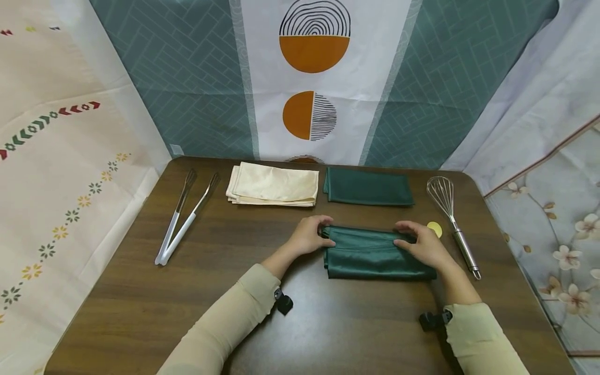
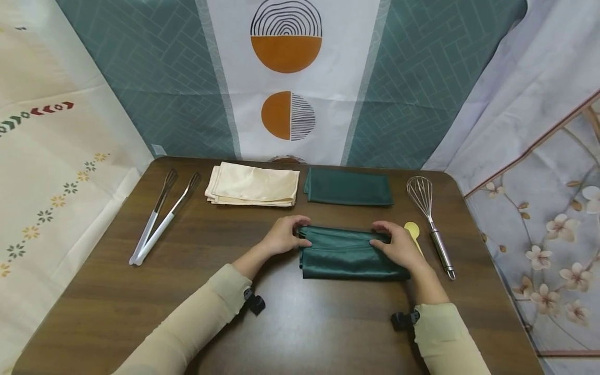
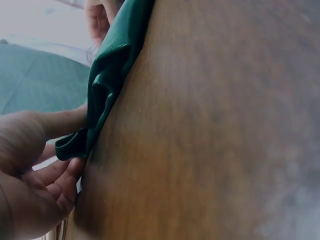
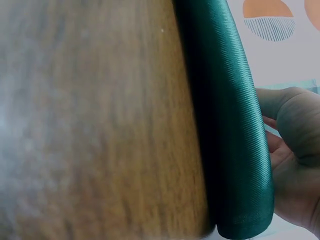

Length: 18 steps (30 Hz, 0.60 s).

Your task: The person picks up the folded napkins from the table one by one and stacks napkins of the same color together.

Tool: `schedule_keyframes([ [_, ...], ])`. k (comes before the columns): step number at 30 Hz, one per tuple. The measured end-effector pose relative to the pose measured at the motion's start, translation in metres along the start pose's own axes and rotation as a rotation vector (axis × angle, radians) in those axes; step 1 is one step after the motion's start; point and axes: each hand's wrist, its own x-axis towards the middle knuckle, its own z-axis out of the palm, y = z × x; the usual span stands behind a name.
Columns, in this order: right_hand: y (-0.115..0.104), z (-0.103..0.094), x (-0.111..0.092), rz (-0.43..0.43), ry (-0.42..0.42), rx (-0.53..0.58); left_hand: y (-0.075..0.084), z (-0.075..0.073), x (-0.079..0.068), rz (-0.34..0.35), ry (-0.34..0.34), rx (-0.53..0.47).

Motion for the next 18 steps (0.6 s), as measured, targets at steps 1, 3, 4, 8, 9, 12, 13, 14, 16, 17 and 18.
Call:
schedule_keyframes([
  [1, 0.0, 0.0, 0.0, -0.001, 0.001, -0.003, 0.0, 0.0, 0.001, -0.003, -0.001, 0.008],
  [3, -0.002, 0.0, 0.001, -0.004, 0.004, -0.012, 0.0, -0.001, 0.002, -0.013, -0.007, 0.011],
  [4, -0.002, 0.001, 0.001, -0.001, 0.006, -0.014, -0.001, -0.001, 0.002, -0.014, -0.011, 0.013],
  [8, -0.003, 0.002, 0.001, 0.005, -0.006, -0.001, -0.002, -0.005, 0.003, -0.015, -0.034, 0.033],
  [9, -0.003, 0.002, 0.001, 0.003, -0.014, 0.0, -0.002, -0.006, 0.003, -0.013, -0.039, 0.037],
  [12, -0.003, -0.001, -0.001, -0.008, -0.051, 0.01, -0.006, -0.008, 0.003, -0.02, -0.051, 0.044],
  [13, -0.003, -0.002, -0.001, -0.014, -0.063, 0.01, -0.007, -0.009, 0.003, -0.023, -0.05, 0.046],
  [14, -0.003, -0.003, -0.002, -0.024, -0.073, 0.006, -0.008, -0.01, 0.003, -0.026, -0.045, 0.048],
  [16, -0.002, -0.005, -0.004, -0.03, -0.09, -0.004, -0.011, -0.012, 0.003, -0.041, -0.025, 0.044],
  [17, -0.002, -0.006, -0.004, -0.028, -0.097, -0.009, -0.012, -0.013, 0.003, -0.048, -0.013, 0.036],
  [18, -0.001, -0.006, -0.005, -0.028, -0.102, -0.017, -0.014, -0.014, 0.003, -0.055, -0.001, 0.033],
])
